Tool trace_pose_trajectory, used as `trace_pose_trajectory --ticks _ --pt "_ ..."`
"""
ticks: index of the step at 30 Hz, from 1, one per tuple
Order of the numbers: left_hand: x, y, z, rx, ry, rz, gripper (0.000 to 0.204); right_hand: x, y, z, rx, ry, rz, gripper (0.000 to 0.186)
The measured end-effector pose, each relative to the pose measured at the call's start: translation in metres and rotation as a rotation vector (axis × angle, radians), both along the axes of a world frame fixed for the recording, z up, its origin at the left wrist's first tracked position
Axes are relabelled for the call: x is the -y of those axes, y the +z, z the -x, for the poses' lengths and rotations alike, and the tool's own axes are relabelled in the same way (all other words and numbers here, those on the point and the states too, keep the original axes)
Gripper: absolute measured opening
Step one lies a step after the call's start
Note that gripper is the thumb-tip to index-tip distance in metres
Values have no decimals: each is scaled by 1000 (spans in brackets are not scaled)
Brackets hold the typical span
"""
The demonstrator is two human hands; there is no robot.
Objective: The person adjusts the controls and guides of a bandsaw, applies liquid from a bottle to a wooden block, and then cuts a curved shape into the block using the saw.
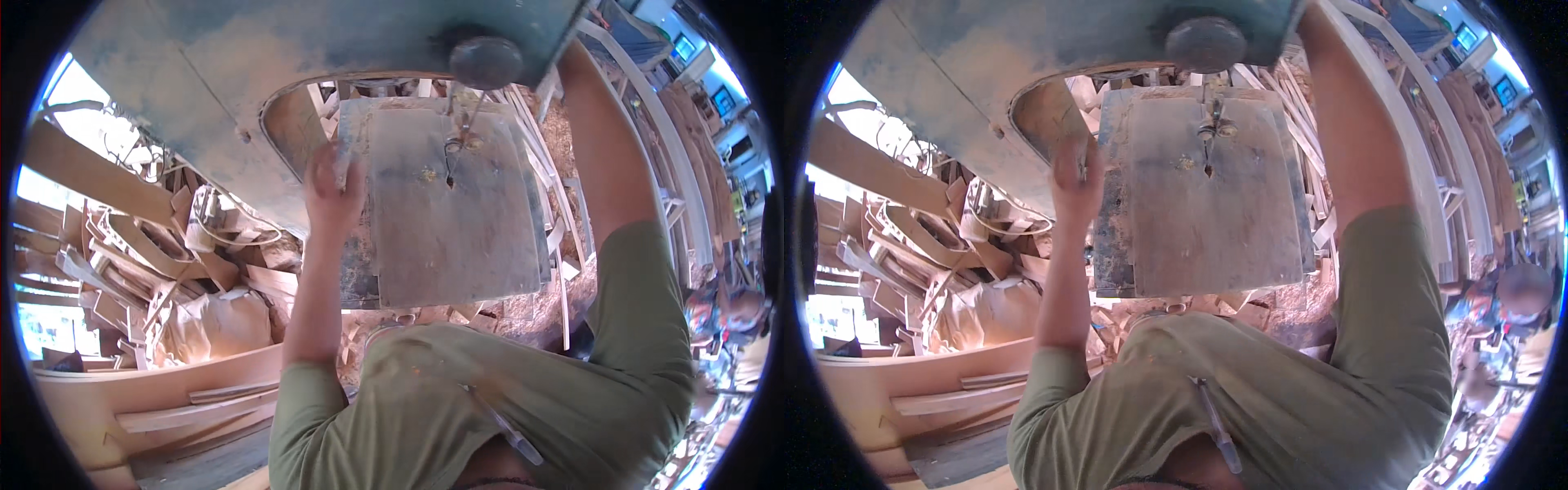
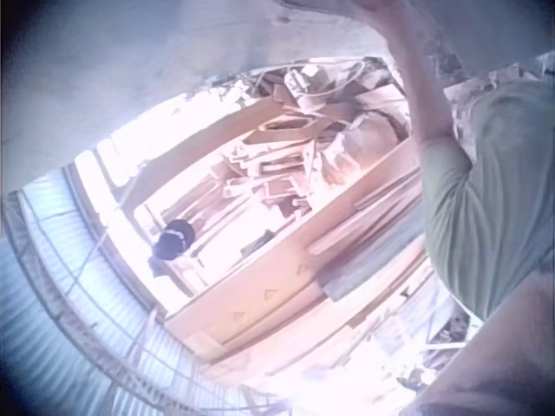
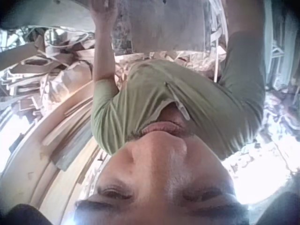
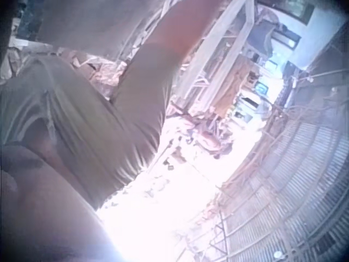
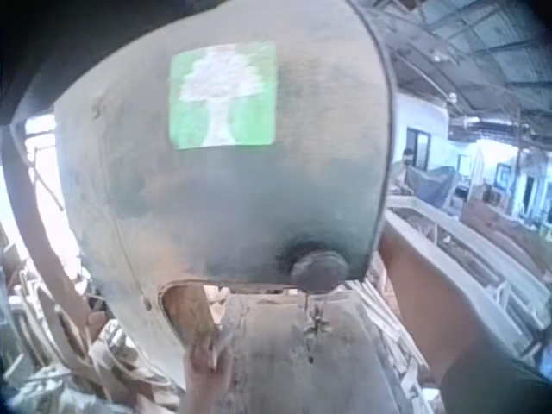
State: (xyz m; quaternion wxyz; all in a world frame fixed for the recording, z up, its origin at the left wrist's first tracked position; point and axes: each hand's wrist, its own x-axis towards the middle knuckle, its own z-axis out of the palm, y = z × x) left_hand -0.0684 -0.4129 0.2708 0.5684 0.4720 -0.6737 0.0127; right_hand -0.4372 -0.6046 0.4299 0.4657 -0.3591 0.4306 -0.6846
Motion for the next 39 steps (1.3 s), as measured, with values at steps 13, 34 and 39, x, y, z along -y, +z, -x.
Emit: trace_pose_trajectory --ticks 13,34,39 --pt "166 95 -19 208 122 -149 39 -260 -292 78 -1206 -292 -693 60" --pt "186 104 -21 123 126 -317 66 -327 -331 53 -1259 -422 -938 68" --pt "185 62 17 -26 163 -236 74 -328 -326 52 -1203 -415 -904 66"
